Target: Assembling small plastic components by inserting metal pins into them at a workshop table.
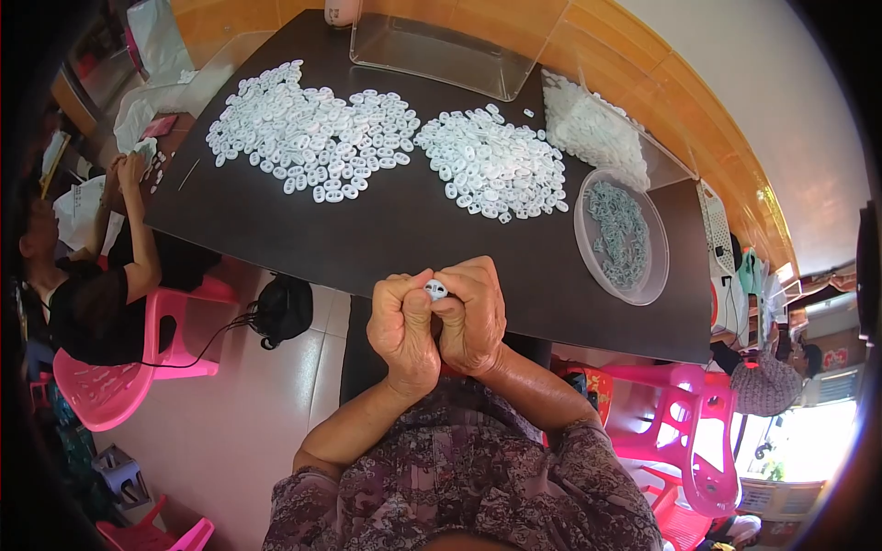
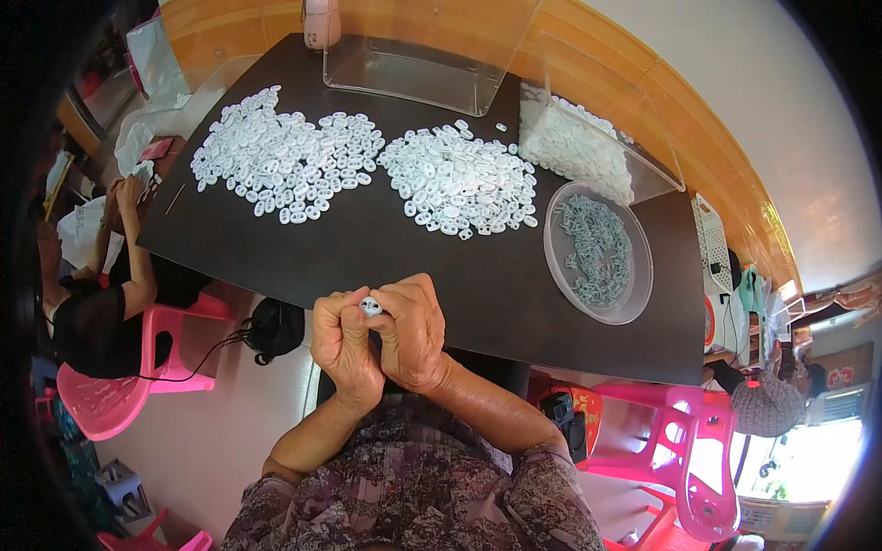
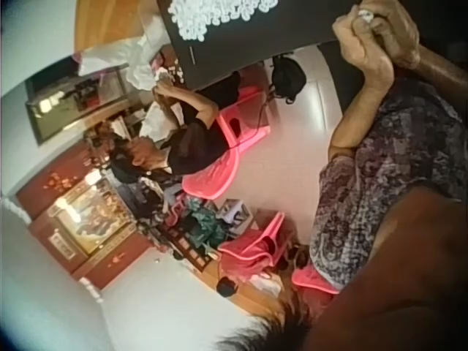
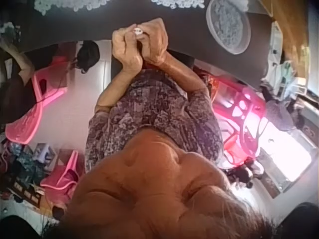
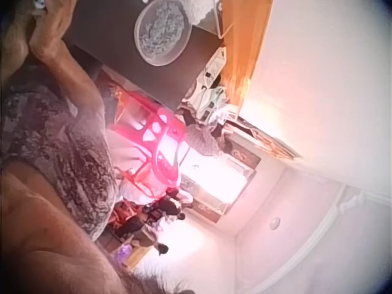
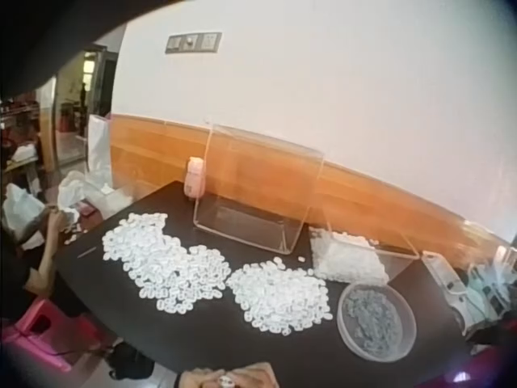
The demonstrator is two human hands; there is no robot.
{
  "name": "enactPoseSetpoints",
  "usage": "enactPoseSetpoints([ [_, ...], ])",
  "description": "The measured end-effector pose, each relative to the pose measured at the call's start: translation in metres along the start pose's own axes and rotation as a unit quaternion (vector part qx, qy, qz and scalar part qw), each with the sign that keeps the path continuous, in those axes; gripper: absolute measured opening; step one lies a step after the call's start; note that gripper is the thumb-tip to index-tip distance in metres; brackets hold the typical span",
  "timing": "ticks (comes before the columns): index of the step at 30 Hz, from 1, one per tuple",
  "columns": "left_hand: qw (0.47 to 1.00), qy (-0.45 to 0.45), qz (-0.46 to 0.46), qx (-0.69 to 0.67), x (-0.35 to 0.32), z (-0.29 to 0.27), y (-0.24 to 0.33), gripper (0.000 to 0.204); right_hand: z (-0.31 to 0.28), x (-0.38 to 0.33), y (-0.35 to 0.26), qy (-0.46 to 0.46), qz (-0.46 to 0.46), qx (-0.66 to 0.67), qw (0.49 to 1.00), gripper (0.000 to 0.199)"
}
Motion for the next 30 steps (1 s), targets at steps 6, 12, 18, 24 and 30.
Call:
enactPoseSetpoints([
  [6,1.000,-0.012,-0.008,-0.006,-0.002,0.005,-0.004,0.016,-0.006,0.000,0.003,0.000,-0.024,-0.020,1.000,0.021],
  [12,0.992,-0.091,-0.073,0.051,-0.002,-0.008,0.006,0.025,-0.015,-0.001,0.002,-0.003,0.077,0.015,0.997,0.018],
  [18,0.916,-0.399,-0.027,0.022,0.033,0.008,0.083,0.042,-0.079,0.030,0.033,0.042,0.205,-0.077,0.975,0.007],
  [24,0.817,-0.455,0.324,0.147,0.005,0.065,0.105,0.028,-0.129,0.095,0.088,0.058,0.261,-0.081,0.960,0.014],
  [30,0.852,-0.428,0.287,0.090,0.020,0.099,0.093,0.026,-0.155,0.124,0.132,0.072,0.231,-0.114,0.964,0.011],
])
Point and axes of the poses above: each hand's wrist, its own x-axis towards the middle knuckle, its own z-axis out of the palm, y = z × x, the point moved 1 cm from there along x, towards the middle knuckle, and after that the axes turned 4 degrees about -x, right-handed, at the moved point
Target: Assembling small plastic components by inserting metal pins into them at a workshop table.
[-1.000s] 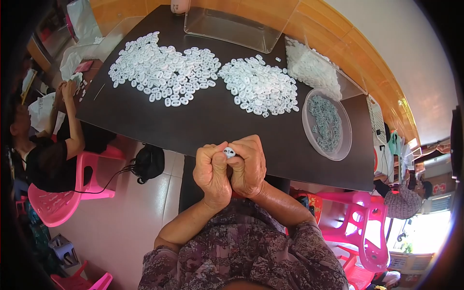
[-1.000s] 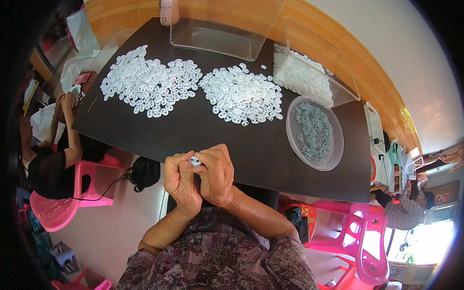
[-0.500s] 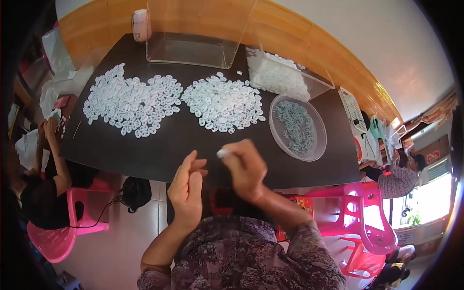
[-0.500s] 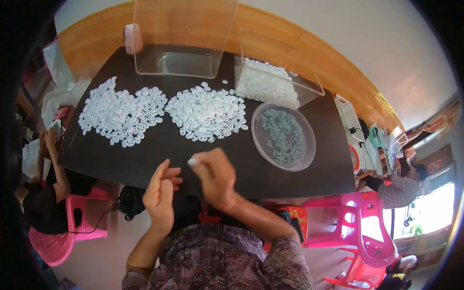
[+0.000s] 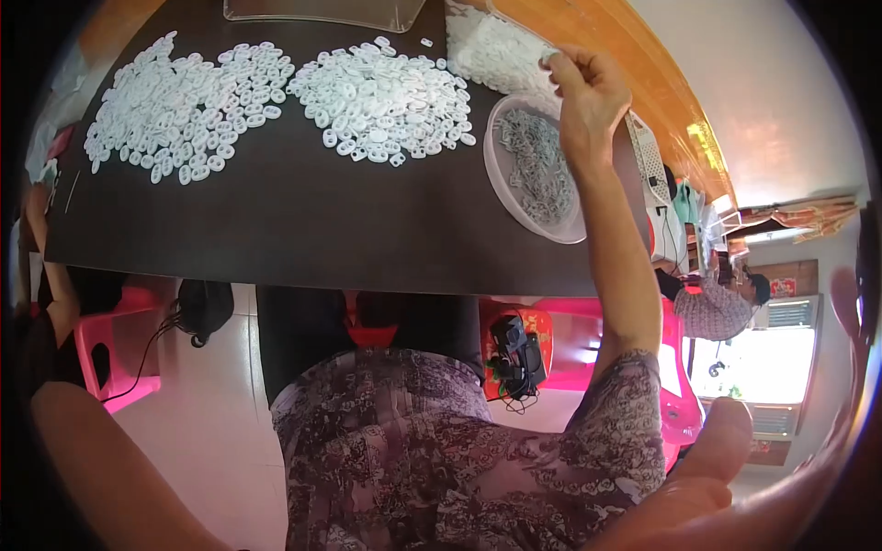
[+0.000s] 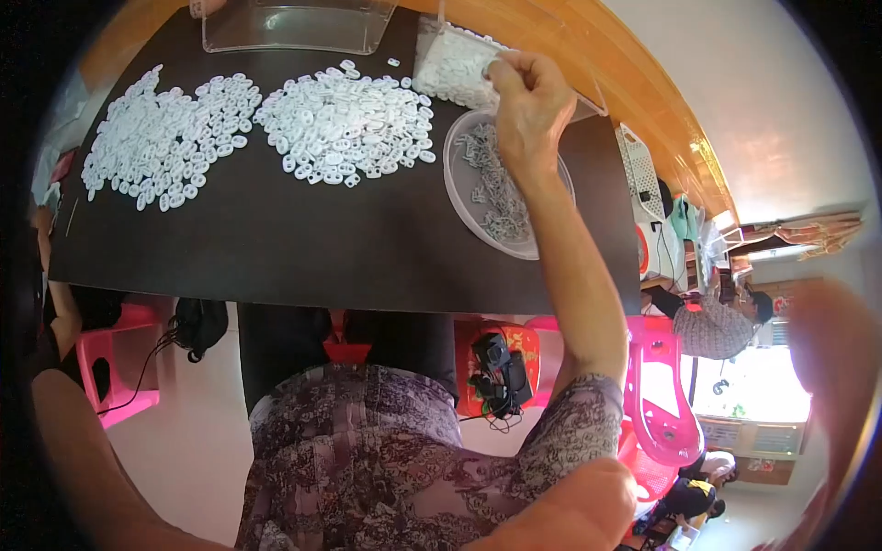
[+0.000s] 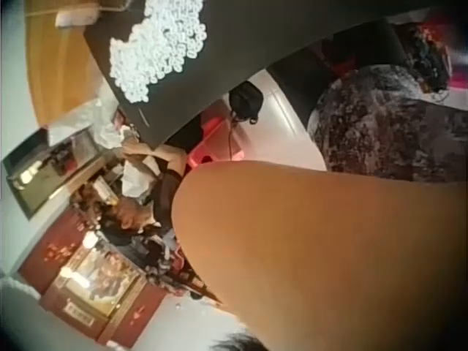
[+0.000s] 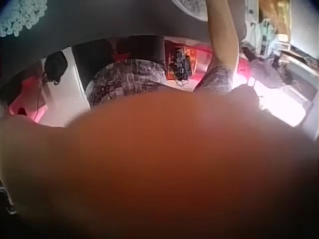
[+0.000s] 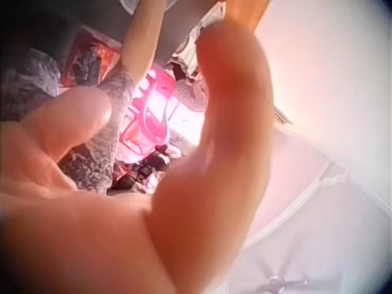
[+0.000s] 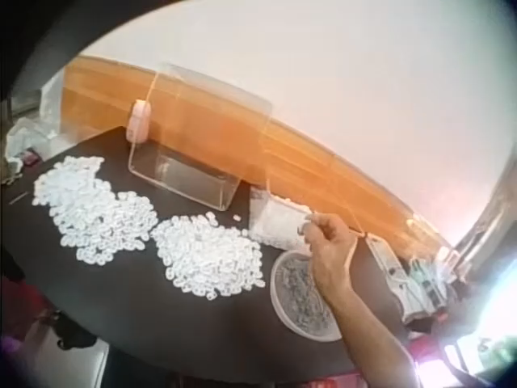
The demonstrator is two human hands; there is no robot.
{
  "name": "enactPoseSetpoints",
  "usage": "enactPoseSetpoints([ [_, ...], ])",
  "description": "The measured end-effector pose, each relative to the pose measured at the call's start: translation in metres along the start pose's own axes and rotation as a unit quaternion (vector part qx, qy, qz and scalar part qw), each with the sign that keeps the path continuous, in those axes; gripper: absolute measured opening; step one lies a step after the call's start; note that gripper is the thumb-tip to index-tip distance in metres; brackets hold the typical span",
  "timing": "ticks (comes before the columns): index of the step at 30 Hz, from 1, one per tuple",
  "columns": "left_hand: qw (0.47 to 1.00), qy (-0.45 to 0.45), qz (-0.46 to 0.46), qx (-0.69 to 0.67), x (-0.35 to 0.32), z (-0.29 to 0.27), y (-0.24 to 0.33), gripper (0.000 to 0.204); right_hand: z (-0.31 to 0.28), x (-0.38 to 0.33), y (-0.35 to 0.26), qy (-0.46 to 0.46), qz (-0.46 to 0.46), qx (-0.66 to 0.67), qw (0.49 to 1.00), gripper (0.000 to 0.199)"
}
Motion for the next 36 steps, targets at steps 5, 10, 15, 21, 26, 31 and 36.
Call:
enactPoseSetpoints([
  [5,1.000,-0.012,-0.022,0.014,-0.038,0.009,-0.009,0.025,-0.037,0.044,0.061,0.028,-0.022,-0.023,0.999,0.020],
  [10,0.997,-0.034,-0.069,-0.016,-0.036,0.005,-0.008,0.024,-0.013,0.058,0.050,0.056,-0.024,-0.100,0.993,0.017],
  [15,0.995,-0.031,-0.093,-0.033,-0.032,0.004,-0.022,0.022,-0.018,0.071,0.057,0.047,-0.066,-0.155,0.985,0.017],
  [21,0.989,-0.018,-0.144,-0.032,-0.042,-0.016,-0.033,0.021,-0.019,0.099,0.090,0.027,-0.079,-0.293,0.952,0.020],
  [26,0.982,-0.003,-0.183,-0.053,-0.042,-0.018,-0.037,0.020,-0.019,0.109,0.103,-0.045,-0.088,-0.341,0.935,0.017],
  [31,0.977,-0.001,-0.195,-0.083,-0.037,-0.018,-0.051,0.019,-0.013,0.106,0.103,-0.097,-0.064,-0.335,0.935,0.015],
  [36,0.973,-0.007,-0.205,-0.104,-0.033,-0.026,-0.061,0.018,-0.026,0.117,0.114,-0.136,-0.074,-0.343,0.927,0.015],
])
Point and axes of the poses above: each hand's wrist, its own x-axis towards the middle knuckle, its own z-axis out of the palm, y = z × x, the point moved 1 cm from there along x, towards the middle knuckle, and after that the axes turned 4 degrees about -x, right-handed, at the moved point
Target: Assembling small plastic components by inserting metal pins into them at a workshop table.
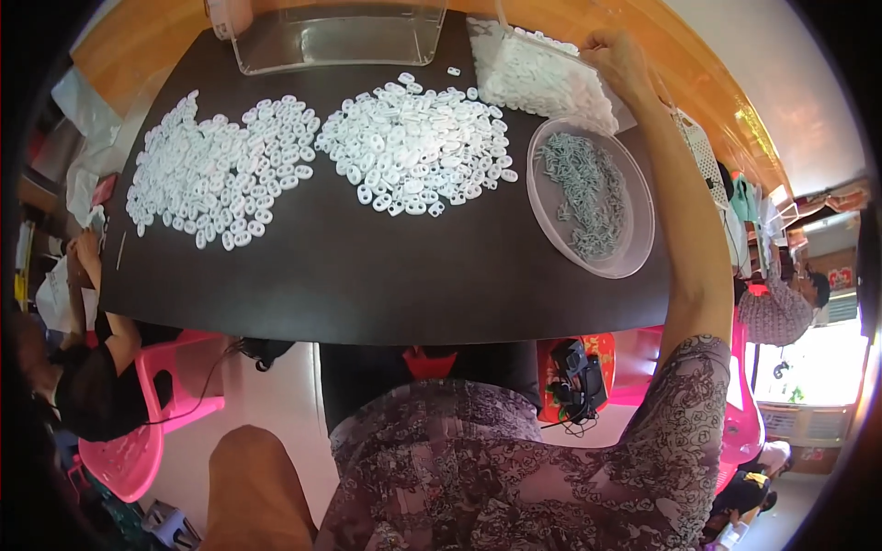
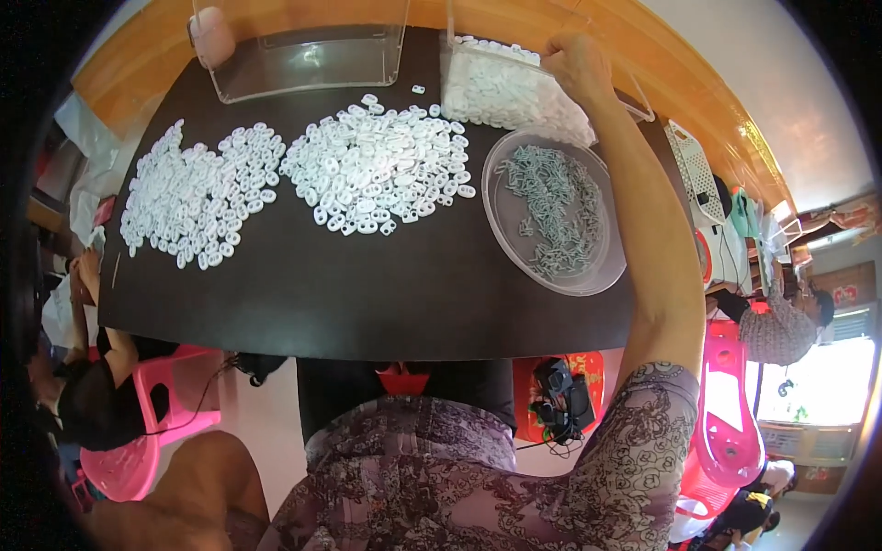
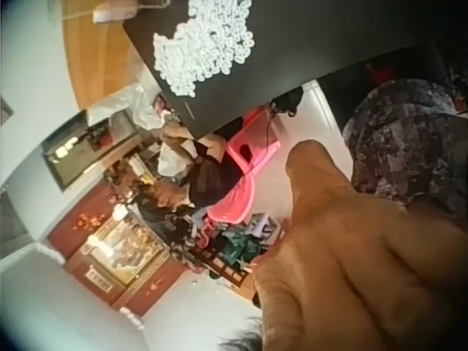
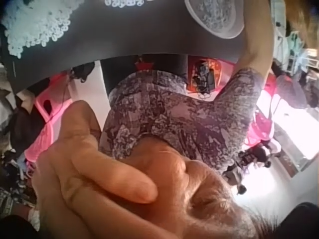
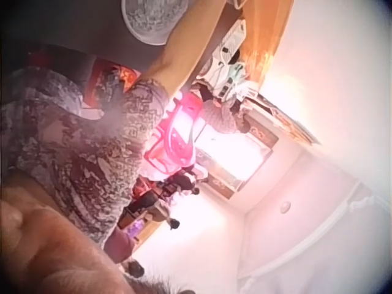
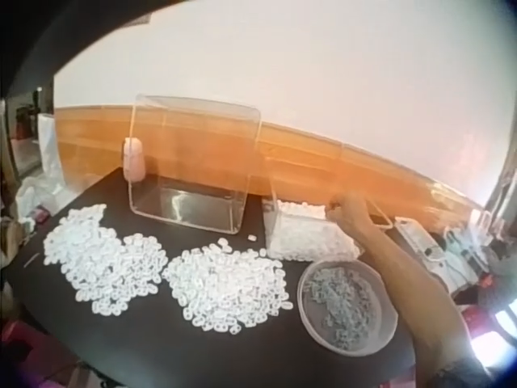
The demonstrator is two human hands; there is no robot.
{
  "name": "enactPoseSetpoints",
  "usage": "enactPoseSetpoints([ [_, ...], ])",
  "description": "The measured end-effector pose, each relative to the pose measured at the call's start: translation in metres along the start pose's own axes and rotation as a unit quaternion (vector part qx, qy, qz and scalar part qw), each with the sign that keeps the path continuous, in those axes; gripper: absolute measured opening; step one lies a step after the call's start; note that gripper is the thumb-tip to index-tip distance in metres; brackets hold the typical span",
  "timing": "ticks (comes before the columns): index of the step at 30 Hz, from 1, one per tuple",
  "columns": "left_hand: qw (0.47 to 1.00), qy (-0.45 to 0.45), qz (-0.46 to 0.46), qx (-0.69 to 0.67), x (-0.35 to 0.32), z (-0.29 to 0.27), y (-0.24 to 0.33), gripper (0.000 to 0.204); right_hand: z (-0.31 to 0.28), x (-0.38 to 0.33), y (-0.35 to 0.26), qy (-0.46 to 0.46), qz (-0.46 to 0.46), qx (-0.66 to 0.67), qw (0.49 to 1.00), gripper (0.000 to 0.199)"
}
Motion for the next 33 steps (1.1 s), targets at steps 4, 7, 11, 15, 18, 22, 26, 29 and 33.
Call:
enactPoseSetpoints([
  [4,1.000,-0.004,-0.018,-0.019,0.002,-0.008,0.000,0.017,0.005,0.011,0.007,0.002,0.003,-0.028,1.000,0.015],
  [7,0.999,0.003,-0.034,-0.018,0.000,-0.019,0.002,0.017,0.007,0.006,-0.001,0.001,0.016,-0.058,0.998,0.017],
  [11,0.998,0.013,-0.059,-0.022,-0.003,-0.033,0.002,0.016,-0.004,0.003,0.006,-0.017,0.034,-0.075,0.996,0.018],
  [15,0.995,0.026,-0.096,-0.026,-0.008,-0.044,0.000,0.016,-0.005,-0.006,-0.009,0.096,0.044,-0.066,0.992,0.020],
  [18,0.990,0.049,-0.134,-0.021,-0.015,-0.055,-0.004,0.015,-0.008,-0.023,-0.043,0.155,0.035,0.043,0.986,0.021],
  [22,0.967,0.110,-0.187,0.134,-0.020,-0.057,-0.061,0.014,-0.036,-0.091,-0.111,0.146,-0.020,0.120,0.982,0.016],
  [26,0.935,0.113,-0.107,0.320,-0.004,-0.060,-0.103,0.016,-0.025,-0.140,-0.149,0.136,-0.191,0.125,0.964,0.016],
  [29,0.914,0.095,-0.068,0.388,0.005,-0.057,-0.120,0.020,-0.020,-0.165,-0.164,0.119,-0.202,0.174,0.957,0.020],
  [33,0.881,0.046,0.023,0.470,0.007,-0.051,-0.131,0.027,-0.012,-0.184,-0.170,0.087,-0.178,0.228,0.953,0.021],
])
Point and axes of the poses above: each hand's wrist, its own x-axis towards the middle knuckle, its own z-axis out of the palm, y = z × x, the point moved 1 cm from there along x, towards the middle knuckle, and after that the axes turned 4 degrees about -x, right-handed, at the moved point
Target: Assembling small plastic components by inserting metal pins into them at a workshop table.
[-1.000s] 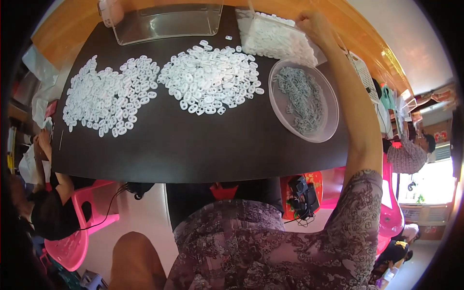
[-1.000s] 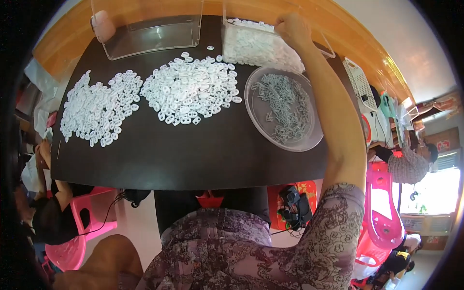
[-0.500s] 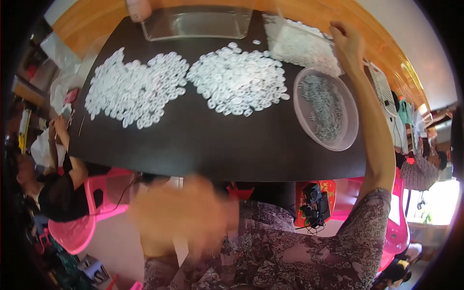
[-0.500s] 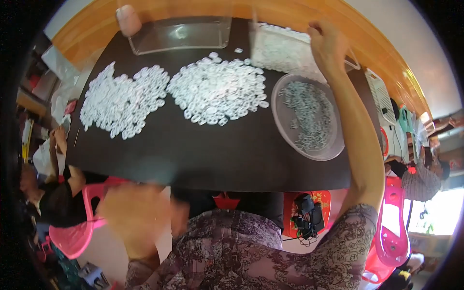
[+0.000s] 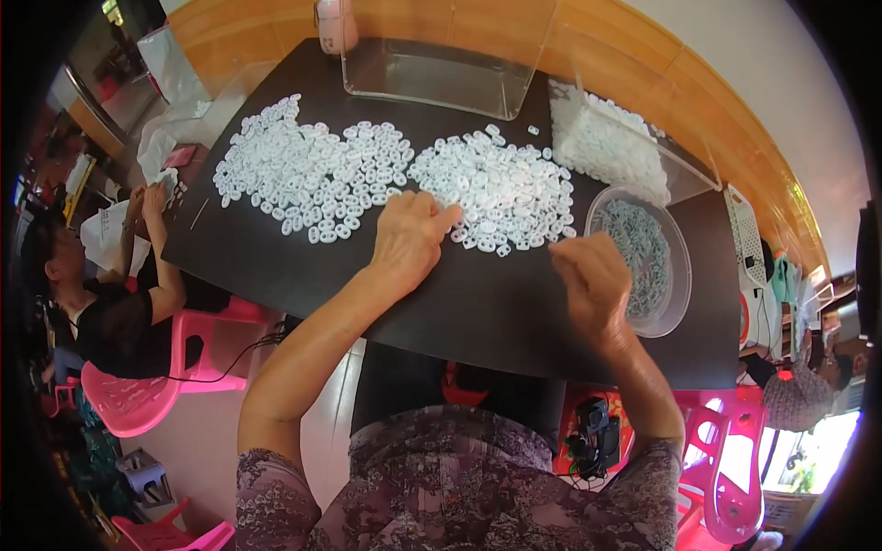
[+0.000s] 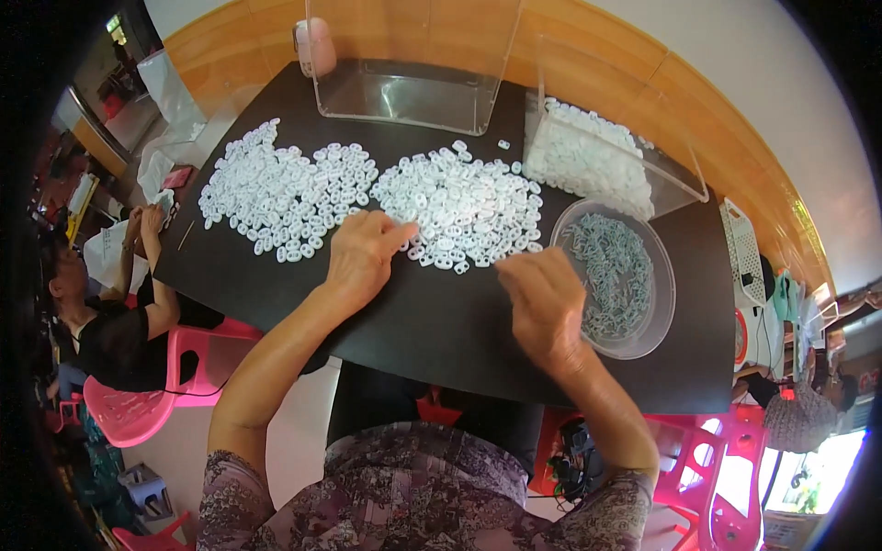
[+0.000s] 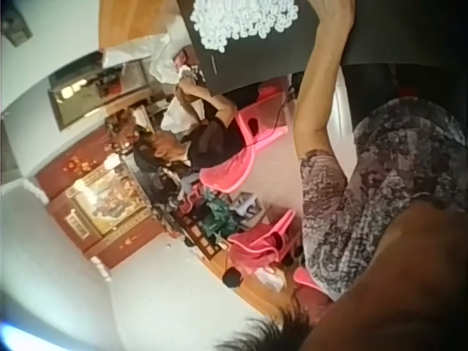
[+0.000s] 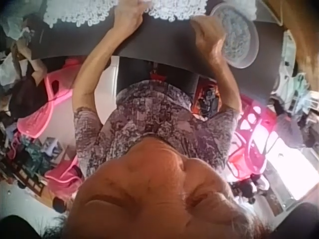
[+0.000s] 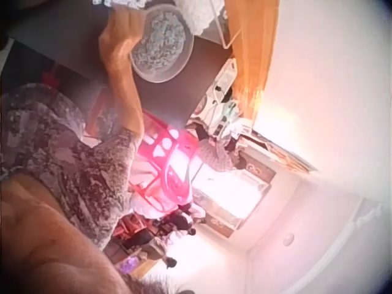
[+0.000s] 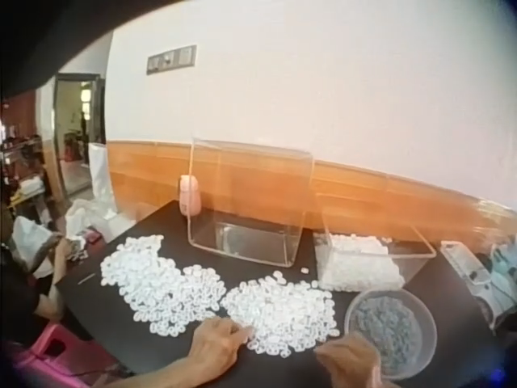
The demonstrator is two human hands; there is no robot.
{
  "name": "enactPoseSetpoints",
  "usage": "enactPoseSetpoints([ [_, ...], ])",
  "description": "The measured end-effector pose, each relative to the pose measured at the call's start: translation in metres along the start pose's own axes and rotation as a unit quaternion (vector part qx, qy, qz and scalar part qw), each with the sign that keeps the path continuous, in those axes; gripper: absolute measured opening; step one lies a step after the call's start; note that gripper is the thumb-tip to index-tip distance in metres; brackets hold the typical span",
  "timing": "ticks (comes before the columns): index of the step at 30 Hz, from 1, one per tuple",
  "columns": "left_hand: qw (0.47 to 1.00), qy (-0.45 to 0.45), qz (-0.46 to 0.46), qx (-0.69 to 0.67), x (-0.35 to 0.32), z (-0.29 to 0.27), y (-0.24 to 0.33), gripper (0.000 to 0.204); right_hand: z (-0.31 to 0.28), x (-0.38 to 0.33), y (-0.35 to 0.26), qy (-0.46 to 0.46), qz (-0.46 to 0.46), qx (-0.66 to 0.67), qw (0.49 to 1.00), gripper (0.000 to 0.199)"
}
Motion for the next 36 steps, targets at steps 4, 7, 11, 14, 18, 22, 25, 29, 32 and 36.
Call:
enactPoseSetpoints([
  [4,1.000,0.018,0.008,0.000,-0.003,-0.009,0.009,0.032,-0.002,-0.006,-0.009,-0.018,0.011,0.022,1.000,0.023],
  [7,0.998,0.061,0.012,-0.023,-0.005,-0.012,0.023,0.024,0.002,-0.011,-0.011,-0.020,0.021,0.040,0.999,0.025],
  [11,0.995,0.032,0.006,-0.097,-0.006,-0.006,0.040,0.008,0.011,-0.014,-0.017,-0.026,0.019,0.053,0.998,0.026],
  [14,0.998,0.008,0.027,-0.054,-0.007,0.004,0.040,0.011,0.014,-0.015,-0.025,-0.028,0.023,0.081,0.996,0.020],
  [18,0.996,-0.019,0.090,0.010,-0.007,0.007,0.043,0.007,0.018,-0.018,-0.031,-0.037,0.024,0.082,0.996,0.020],
  [22,0.991,-0.021,0.122,0.050,-0.013,0.003,0.051,0.011,0.024,-0.023,-0.034,-0.033,0.027,0.091,0.995,0.019],
  [25,0.994,0.063,-0.027,-0.079,-0.019,-0.006,0.054,0.011,0.030,-0.026,-0.034,-0.045,0.047,0.084,0.994,0.017],
  [29,0.774,0.027,-0.397,-0.492,-0.029,-0.021,0.061,0.009,0.050,-0.041,-0.035,-0.071,0.258,0.217,0.939,0.009],
  [32,0.710,0.025,-0.421,-0.563,-0.036,-0.031,0.067,0.012,0.056,-0.035,-0.047,-0.087,0.347,0.346,0.867,0.009],
  [36,0.640,0.041,-0.434,-0.632,-0.044,-0.038,0.071,0.010,0.057,-0.028,-0.057,-0.103,0.344,0.375,0.855,0.007],
])
Point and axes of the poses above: each hand's wrist, its own x-axis towards the middle knuckle, its own z-axis out of the palm, y = z × x, the point moved 1 cm from there along x, towards the middle knuckle, and after that the axes turned 4 degrees about -x, right-handed, at the moved point
